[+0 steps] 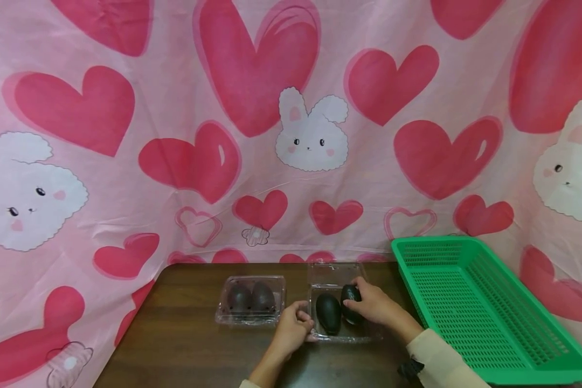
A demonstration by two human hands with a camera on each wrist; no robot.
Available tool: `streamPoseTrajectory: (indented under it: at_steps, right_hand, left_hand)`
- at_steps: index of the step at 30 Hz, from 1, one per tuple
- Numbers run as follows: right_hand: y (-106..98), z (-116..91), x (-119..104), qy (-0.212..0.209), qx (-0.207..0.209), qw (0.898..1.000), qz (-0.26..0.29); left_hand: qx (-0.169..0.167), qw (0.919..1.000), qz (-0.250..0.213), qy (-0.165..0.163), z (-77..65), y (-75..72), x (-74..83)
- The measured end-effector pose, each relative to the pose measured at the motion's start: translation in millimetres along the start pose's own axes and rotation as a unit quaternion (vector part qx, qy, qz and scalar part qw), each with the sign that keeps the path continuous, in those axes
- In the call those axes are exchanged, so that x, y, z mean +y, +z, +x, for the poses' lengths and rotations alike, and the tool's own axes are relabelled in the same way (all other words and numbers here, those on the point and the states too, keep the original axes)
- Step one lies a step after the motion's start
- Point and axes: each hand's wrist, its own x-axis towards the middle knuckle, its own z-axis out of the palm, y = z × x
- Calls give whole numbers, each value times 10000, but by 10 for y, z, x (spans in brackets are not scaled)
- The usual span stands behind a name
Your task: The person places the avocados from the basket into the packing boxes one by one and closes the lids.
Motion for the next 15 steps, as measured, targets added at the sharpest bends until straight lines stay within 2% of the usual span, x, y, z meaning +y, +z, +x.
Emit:
streamPoseTrajectory:
  at_steps: [7,15]
  right_hand:
    - [87,29,33,-80,68,9991,-405]
    - [142,32,18,-143,115,9989,-443]
  left_hand:
    - [26,10000,-1,-48,2,3,-4]
    - [2,10000,-6,-66,13,0,-4]
